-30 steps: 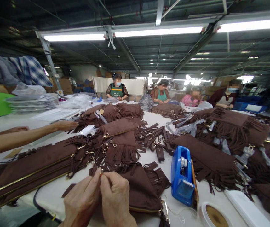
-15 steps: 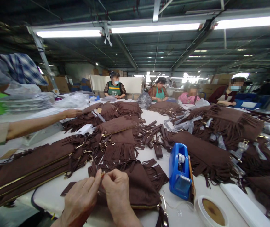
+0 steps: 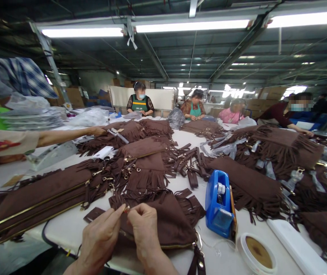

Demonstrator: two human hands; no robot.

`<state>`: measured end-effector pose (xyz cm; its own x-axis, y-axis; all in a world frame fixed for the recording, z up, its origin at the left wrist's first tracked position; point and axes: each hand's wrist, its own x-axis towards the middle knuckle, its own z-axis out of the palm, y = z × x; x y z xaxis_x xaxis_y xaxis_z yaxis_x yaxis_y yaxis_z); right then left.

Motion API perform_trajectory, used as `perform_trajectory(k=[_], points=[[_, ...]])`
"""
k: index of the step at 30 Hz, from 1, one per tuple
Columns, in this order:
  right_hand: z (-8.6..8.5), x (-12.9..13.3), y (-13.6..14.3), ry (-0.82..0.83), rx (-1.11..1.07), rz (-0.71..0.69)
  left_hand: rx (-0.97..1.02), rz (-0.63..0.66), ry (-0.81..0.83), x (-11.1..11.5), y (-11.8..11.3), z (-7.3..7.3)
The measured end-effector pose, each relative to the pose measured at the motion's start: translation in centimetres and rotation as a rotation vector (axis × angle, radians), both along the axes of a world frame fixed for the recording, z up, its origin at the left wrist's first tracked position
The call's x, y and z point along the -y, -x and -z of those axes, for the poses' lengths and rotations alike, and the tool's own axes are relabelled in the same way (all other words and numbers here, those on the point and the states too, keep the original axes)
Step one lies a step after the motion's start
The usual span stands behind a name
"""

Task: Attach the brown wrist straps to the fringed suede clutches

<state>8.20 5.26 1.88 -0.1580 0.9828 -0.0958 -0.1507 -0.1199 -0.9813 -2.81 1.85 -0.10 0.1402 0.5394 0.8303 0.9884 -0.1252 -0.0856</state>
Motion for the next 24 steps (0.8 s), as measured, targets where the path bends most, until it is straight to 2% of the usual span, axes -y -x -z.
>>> perform_trajectory(k=[3,6,10,13,15,18,20,21,22,24], points=[[0.4,-0.3,-0.1,-0.082,0.087,0.016,0.202,0.048,0.102,0.0,0.3,0.2],[0.8,-0.7,-0.5,-0.174,0.204,0.063,0.566,0.098,0.285,0.1,0.4,-0.1],[1.2,-1.3,-1.2,-0.179,0.218,0.083,1.003,0.138,0.459,0.1,0.3,-0.6],[1.1,-1.5,-2.2,-0.173,0.192,0.076,1.173,0.111,0.525,0.0,1.0,-0.5],[1.0,-1.3,-3.5,-0.168,0.189,0.062,1.209,0.039,0.533,0.0,2.3,-0.3],[1.2,-1.0,-6.6,-0.195,0.247,0.078,1.080,-0.155,0.452,0.1,4.4,-0.1],[1.9,-0.7,-8.9,-0.220,0.305,0.108,0.792,-0.308,0.227,0.4,5.2,0.3],[2.3,-0.5,-10.0,-0.227,0.327,0.132,0.594,-0.336,0.105,0.6,5.1,0.6],[2.9,-0.3,-11.0,-0.228,0.346,0.151,0.378,-0.308,0.026,0.9,4.8,1.1],[4.1,0.1,-12.6,-0.218,0.379,0.179,-0.040,-0.088,0.004,1.5,3.5,2.5]])
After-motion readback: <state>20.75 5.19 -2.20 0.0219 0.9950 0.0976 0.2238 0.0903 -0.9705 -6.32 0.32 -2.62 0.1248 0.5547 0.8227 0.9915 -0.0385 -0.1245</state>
